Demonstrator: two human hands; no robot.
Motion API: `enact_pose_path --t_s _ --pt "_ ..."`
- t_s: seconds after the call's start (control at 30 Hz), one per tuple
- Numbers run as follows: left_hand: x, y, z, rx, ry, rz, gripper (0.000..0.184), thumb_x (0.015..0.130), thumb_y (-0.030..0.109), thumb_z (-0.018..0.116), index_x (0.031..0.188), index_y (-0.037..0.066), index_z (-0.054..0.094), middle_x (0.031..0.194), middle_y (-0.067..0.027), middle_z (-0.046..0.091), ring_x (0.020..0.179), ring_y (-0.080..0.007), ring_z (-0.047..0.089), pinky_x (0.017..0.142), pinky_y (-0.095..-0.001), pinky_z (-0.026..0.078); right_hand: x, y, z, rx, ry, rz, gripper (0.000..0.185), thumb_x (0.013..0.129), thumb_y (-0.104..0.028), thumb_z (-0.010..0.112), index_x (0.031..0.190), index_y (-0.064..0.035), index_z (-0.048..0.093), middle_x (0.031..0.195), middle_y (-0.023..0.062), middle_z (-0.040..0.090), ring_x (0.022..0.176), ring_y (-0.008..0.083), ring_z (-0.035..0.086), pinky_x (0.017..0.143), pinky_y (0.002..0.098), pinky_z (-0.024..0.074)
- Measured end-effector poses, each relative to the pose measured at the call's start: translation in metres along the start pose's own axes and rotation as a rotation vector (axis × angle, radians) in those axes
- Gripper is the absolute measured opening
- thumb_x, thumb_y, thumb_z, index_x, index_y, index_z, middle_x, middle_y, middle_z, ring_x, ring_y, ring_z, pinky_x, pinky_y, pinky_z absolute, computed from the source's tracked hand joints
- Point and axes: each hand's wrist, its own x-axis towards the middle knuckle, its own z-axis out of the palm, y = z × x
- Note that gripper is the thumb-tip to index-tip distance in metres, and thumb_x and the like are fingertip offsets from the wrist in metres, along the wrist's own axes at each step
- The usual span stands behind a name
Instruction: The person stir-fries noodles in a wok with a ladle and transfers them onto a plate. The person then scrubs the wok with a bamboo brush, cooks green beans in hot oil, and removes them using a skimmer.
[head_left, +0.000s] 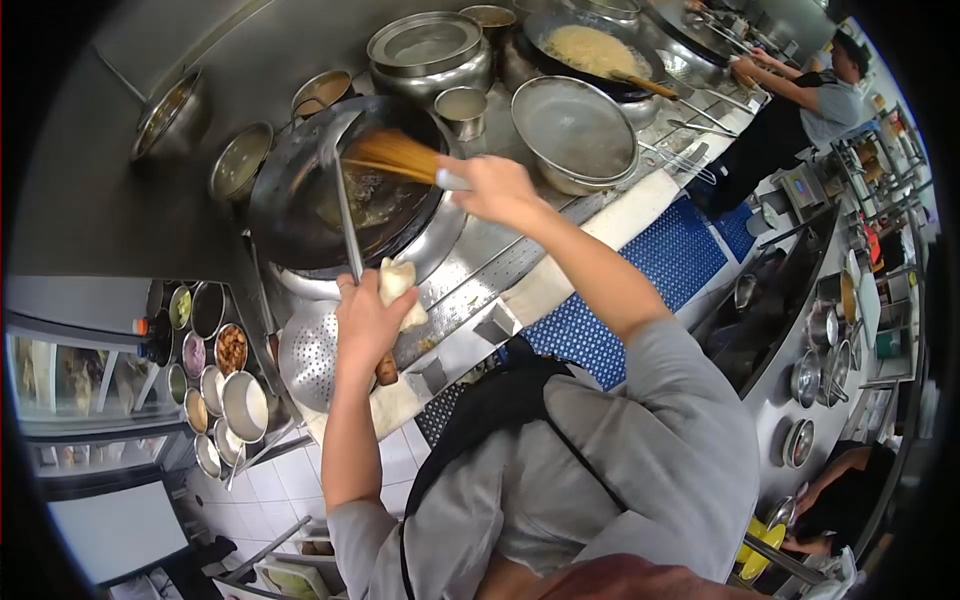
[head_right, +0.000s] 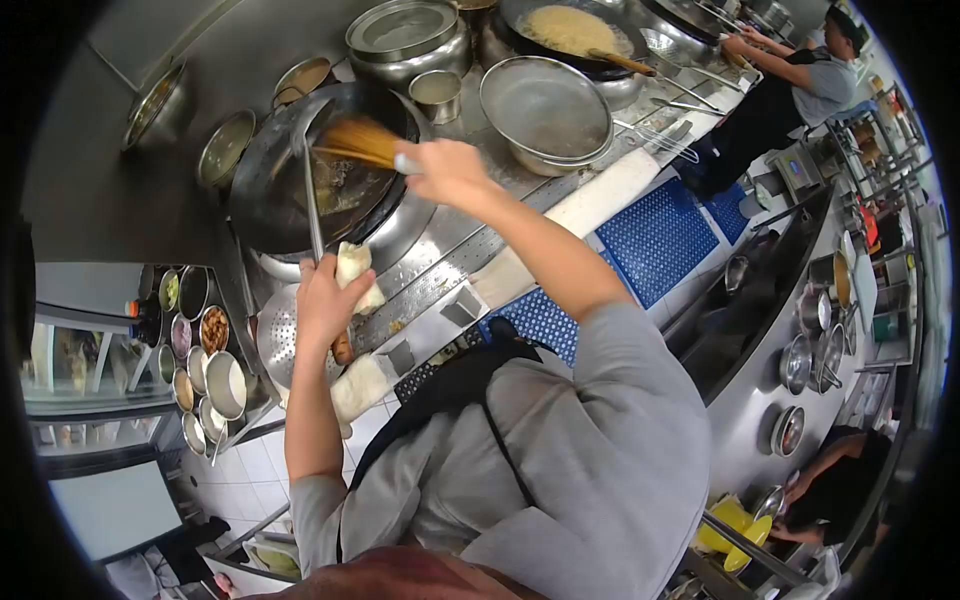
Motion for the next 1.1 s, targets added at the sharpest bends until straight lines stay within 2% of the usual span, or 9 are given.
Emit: enact_pose_path --t_s 0.13,0.2,0.27,0.3,0.5,0.8,0.93,1.03,1.1 --pt "-0.006 0.032 -0.012 -0.060 0.002 0.077 0.054 0.081 0.039 0.074 0.109 -0.004 0.059 0.107 -0.0276 0.052 0.089 -0.0475 0.062 0.081 -0.0495 0.050 -0.073 0.067 0.022 0.459 0.181 0.188 0.066 0.076 -0.029 0.076 0.138 -0.0212 0.056 0.105 0.0193 0.071 0.096 0.0296 0.069 0.085 0.0371 0.0523" --pt "-0.008 0.037 -0.010 -0.212 -0.079 0.168 0.053 0.081 0.039 0.074 0.110 -0.004 0.060 0.105 -0.0260 0.054 0.092 -0.0446 0.062 0.083 -0.0468 0.050 -0.115 0.094 0.037 0.806 0.310 0.152 0.063 0.080 -0.018 0.078 0.139 -0.0103 0.055 0.101 0.0085 0.071 0.078 0.0150 0.066 0.072 0.0283 0.0526" --pt "-0.018 0.039 -0.005 -0.304 -0.140 0.237 0.052 0.081 0.039 0.075 0.109 -0.003 0.062 0.101 -0.0221 0.057 0.095 -0.0380 0.061 0.084 -0.0427 0.049 -0.161 0.090 0.021 1.082 0.249 0.413 0.062 0.084 -0.017 0.075 0.141 -0.0076 0.052 0.098 0.0060 0.069 0.070 0.0137 0.065 0.060 0.0255 0.0516" --pt "-0.025 0.042 -0.001 -0.315 -0.163 0.269 0.050 0.081 0.039 0.076 0.107 -0.002 0.064 0.098 -0.0190 0.059 0.096 -0.0330 0.061 0.085 -0.0399 0.048 -0.181 0.094 0.024 1.097 0.315 0.404 0.063 0.085 -0.017 0.075 0.142 -0.0084 0.050 0.098 0.0064 0.069 0.067 0.0132 0.064 0.055 0.0249 0.0506" --pt "-0.058 0.058 0.027 -0.186 -0.439 0.268 0.059 0.084 0.049 0.069 0.111 -0.003 0.060 0.108 -0.0274 0.054 0.101 -0.0449 0.059 0.088 -0.0460 0.046 -0.264 0.102 0.026 1.179 0.505 0.498 0.063 0.086 -0.015 0.073 0.143 -0.0092 0.048 0.097 0.0076 0.070 0.064 0.0132 0.064 0.049 0.0241 0.0504" --pt "-0.044 0.077 0.139 -0.038 -0.393 0.251 0.062 0.083 0.041 0.071 0.117 -0.007 0.056 0.114 -0.0340 0.049 0.088 -0.0474 0.064 0.081 -0.0469 0.053 -0.299 0.087 0.029 1.198 0.575 0.542 0.064 0.085 -0.013 0.074 0.143 -0.0093 0.048 0.099 0.0080 0.069 0.064 0.0131 0.064 0.048 0.0257 0.0511" --pt "-0.043 0.094 0.214 -0.215 -0.252 0.084 0.052 0.089 0.038 0.067 0.120 -0.002 0.057 0.119 -0.0300 0.055 0.088 -0.0391 0.066 0.077 -0.0417 0.054 -0.292 0.083 0.025 1.231 0.589 0.490 0.064 0.083 -0.010 0.076 0.142 -0.0051 0.049 0.104 0.0094 0.069 0.069 0.0126 0.064 0.057 0.0259 0.0532" --pt "-0.016 0.103 0.276 -1.084 -0.808 -0.195 0.060 0.090 0.047 0.063 0.127 0.000 0.054 0.116 -0.0191 0.061 0.113 -0.0337 0.058 0.090 -0.0447 0.049 -0.276 0.070 -0.001 1.245 0.516 0.493 0.063 0.083 -0.007 0.076 0.140 -0.0008 0.050 0.110 0.0092 0.068 0.082 0.0113 0.064 0.068 0.0255 0.0541" --pt "-0.022 0.138 0.219 -1.182 -0.900 -0.228 0.055 0.091 0.041 0.064 0.127 0.002 0.055 0.114 -0.0146 0.064 0.105 -0.0281 0.062 0.086 -0.0385 0.052 -0.250 0.069 -0.008 1.217 0.486 0.399 0.063 0.083 -0.006 0.076 0.140 0.0005 0.050 0.114 0.0091 0.067 0.090 0.0120 0.064 0.075 0.0257 0.0539"
